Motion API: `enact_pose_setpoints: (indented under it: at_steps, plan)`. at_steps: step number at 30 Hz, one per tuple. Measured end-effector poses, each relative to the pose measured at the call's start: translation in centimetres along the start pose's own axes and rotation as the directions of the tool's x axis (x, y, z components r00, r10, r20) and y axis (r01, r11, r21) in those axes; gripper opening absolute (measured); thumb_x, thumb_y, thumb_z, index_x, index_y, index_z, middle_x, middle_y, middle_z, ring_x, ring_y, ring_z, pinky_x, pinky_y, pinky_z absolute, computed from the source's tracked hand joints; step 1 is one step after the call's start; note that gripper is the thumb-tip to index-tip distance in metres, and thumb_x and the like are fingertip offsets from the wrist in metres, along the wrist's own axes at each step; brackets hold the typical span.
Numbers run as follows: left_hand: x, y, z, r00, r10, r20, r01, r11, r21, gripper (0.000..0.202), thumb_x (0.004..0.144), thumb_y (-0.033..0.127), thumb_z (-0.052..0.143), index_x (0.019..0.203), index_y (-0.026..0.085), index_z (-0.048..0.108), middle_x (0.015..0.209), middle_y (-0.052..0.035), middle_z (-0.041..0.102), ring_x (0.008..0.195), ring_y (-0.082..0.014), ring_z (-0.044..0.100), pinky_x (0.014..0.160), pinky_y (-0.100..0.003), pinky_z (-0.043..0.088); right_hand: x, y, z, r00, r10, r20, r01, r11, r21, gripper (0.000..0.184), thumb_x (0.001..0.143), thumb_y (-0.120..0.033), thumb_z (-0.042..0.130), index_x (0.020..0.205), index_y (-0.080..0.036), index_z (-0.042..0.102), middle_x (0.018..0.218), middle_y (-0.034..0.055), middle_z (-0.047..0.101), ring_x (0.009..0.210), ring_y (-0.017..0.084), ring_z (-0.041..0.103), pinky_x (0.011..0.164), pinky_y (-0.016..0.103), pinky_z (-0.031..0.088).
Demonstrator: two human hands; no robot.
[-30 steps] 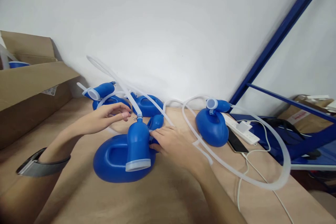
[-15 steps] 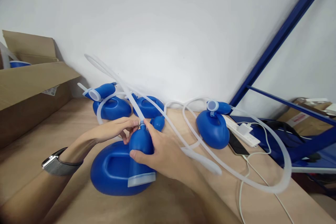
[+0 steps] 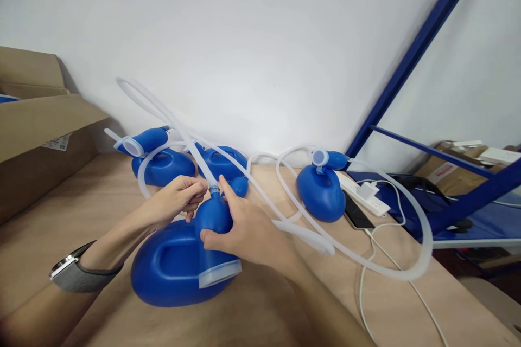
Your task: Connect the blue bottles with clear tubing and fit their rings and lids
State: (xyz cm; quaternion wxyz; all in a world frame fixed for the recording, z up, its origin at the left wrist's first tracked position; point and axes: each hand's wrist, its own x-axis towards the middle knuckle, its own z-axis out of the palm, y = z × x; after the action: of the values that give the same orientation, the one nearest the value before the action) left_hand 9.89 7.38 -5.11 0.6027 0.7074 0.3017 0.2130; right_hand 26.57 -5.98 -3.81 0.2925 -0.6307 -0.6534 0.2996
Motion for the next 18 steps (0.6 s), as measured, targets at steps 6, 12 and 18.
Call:
enact_pose_setpoints:
  at_steps: [6, 12, 18]
  plan:
    - [0.2, 0.1, -0.6, 0.997, -0.019, -0.081, 0.017, 0.999, -0.031, 0.038, 0.088, 0.043, 0.058, 0.061, 0.022, 0.041, 0.055, 0.0077, 0.035, 0.046, -0.0078, 0.036, 0.050, -0.026, 0.051, -0.4, -0.3, 0.0, 1.000, -0.009, -0.007, 0.009, 1.000, -0.014, 0.118, 0.073, -0.042, 0.083, 0.170, -0.020, 0.019, 0.153, 0.0179, 0.057, 0.136, 0.039, 0.057, 0.109, 0.054, 0.048]
    - [-1.4, 0.8, -1.5, 0.994, 0.036, -0.101, 0.016, 0.880, 0.474, 0.054, 0.095, 0.065, 0.048, 0.069, 0.020, 0.060, 0.065, -0.0039, 0.061, 0.061, -0.0195, 0.061, 0.058, -0.032, 0.050, -0.5, 0.8, -0.7, 0.997, -0.051, 0.052, 0.048, 0.997, 0.063, 0.100, 0.079, -0.048, 0.082, 0.165, -0.030, 0.034, 0.150, 0.0114, 0.061, 0.129, 0.036, 0.063, 0.103, 0.050, 0.054]
    - [-4.6, 1.6, -0.7, 0.734, 0.639, 0.229, -0.413, 0.152, 0.898, 0.026, 0.101, 0.028, 0.048, 0.112, 0.020, 0.071, 0.112, -0.0118, 0.074, 0.108, -0.0299, 0.068, 0.101, -0.049, 0.052, -0.4, 1.2, -1.3, 0.984, -0.121, 0.131, 0.106, 0.988, 0.113, 0.100, 0.082, -0.046, 0.082, 0.166, -0.032, 0.030, 0.161, 0.0097, 0.050, 0.142, 0.035, 0.052, 0.116, 0.053, 0.045]
